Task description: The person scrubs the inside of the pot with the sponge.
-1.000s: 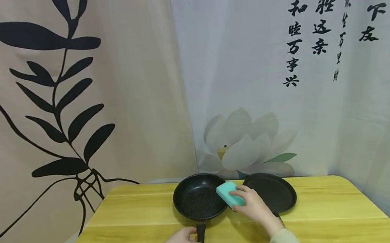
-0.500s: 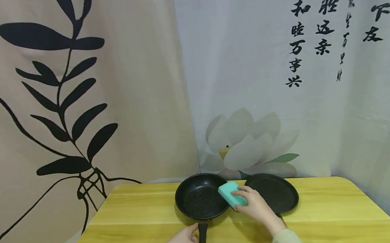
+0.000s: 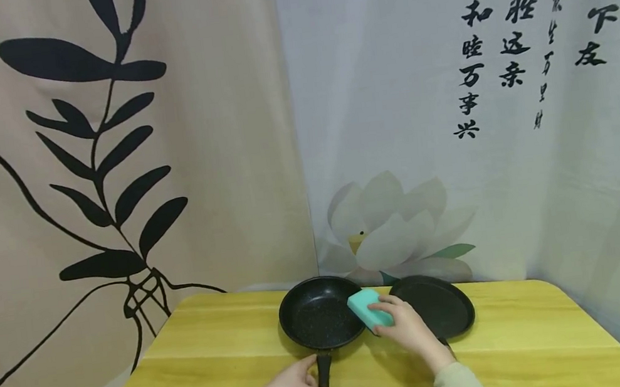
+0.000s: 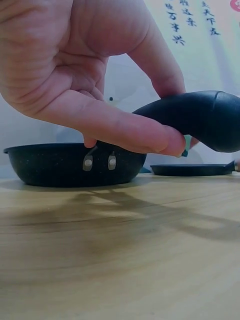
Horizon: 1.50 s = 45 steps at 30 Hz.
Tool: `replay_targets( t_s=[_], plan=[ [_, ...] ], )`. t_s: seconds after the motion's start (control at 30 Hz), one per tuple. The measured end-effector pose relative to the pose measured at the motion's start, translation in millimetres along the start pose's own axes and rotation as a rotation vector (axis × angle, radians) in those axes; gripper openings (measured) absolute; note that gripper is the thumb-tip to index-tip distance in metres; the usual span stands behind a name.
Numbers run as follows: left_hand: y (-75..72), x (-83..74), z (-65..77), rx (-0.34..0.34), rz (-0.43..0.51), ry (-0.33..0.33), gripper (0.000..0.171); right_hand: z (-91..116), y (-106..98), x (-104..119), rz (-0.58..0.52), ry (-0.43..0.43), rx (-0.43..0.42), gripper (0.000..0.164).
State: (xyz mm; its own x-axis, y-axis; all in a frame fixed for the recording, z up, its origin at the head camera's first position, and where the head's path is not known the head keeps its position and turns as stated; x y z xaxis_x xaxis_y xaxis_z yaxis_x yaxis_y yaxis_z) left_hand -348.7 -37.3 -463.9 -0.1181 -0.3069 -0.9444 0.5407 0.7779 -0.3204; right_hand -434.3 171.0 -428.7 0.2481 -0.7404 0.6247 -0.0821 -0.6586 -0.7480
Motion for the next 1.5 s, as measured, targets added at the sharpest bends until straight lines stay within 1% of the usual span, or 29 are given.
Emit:
replay_targets(
  t_s=[0.1, 0.27, 0.4, 0.57, 0.77, 0.87, 1.1, 1.27, 1.37, 1.43, 1.5],
  plan=[
    [2.0, 1.0, 0.6, 0.003, -0.006, 0.006, 0.079, -0.9, -0.5, 2.5, 0.025, -0.022, 0.022, 0.040],
    [2.0, 1.3, 0.1, -0.006, -0.018, 0.016, 0.079, -5.5, -3.4, 13.2, 0.103, -0.099, 0.069, 0.038],
    [1.7, 0.4, -0.6, -0.009, -0.028, 0.023, 0.079, -9.5, -4.1, 17.9, 0.165, -0.131, 0.124, 0.037],
    [2.9, 0.9, -0.7, -0.012, -0.042, 0.020, 0.079, -13.1, -1.8, 23.4, 0.212, -0.165, 0.212, 0.036],
    [4.1, 4.4, -0.6, -0.007, -0.040, 0.010, 0.078, -17.7, 1.3, 37.5, 0.307, -0.233, 0.293, 0.035],
    [3.9, 5.2, -1.0, -0.006, -0.039, 0.008, 0.078, -21.0, 2.5, 44.8, 0.355, -0.251, 0.325, 0.035],
    [1.0, 3.5, -3.6, -0.007, -0.070, 0.019, 0.078, -29.9, 6.4, 56.6, 0.399, -0.235, 0.420, 0.034],
    [2.2, 2.8, -2.2, -0.021, -0.047, 0.024, 0.078, -35.5, 11.2, 56.3, 0.409, -0.214, 0.456, 0.032],
    [3.4, 4.8, -2.3, -0.020, -0.021, 0.012, 0.077, -39.7, 15.1, 56.5, 0.417, -0.187, 0.475, 0.030],
    [2.9, 14.0, -7.0, -0.011, -0.013, 0.002, 0.079, -42.4, 19.5, 56.1, 0.414, -0.157, 0.497, 0.029],
    [0.7, 33.3, -17.4, 0.012, -0.036, -0.003, 0.084, -44.7, 24.4, 55.7, 0.403, -0.121, 0.520, 0.027]
  ],
)
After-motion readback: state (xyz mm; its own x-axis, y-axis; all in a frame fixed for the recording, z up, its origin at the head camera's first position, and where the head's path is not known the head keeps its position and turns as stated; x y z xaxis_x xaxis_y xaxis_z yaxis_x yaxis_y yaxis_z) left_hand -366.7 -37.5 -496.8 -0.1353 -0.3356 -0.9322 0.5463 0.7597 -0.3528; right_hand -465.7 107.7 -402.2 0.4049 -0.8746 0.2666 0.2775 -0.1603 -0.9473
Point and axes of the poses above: each hand's wrist, its own z-axis away from the middle knuckle, its own y-axis out of the palm, x = y × z, the point moved 10 cm from there along -z, towards the middle knuckle, and after that the axes turned 8 degrees about y, right-handed, at the moved point
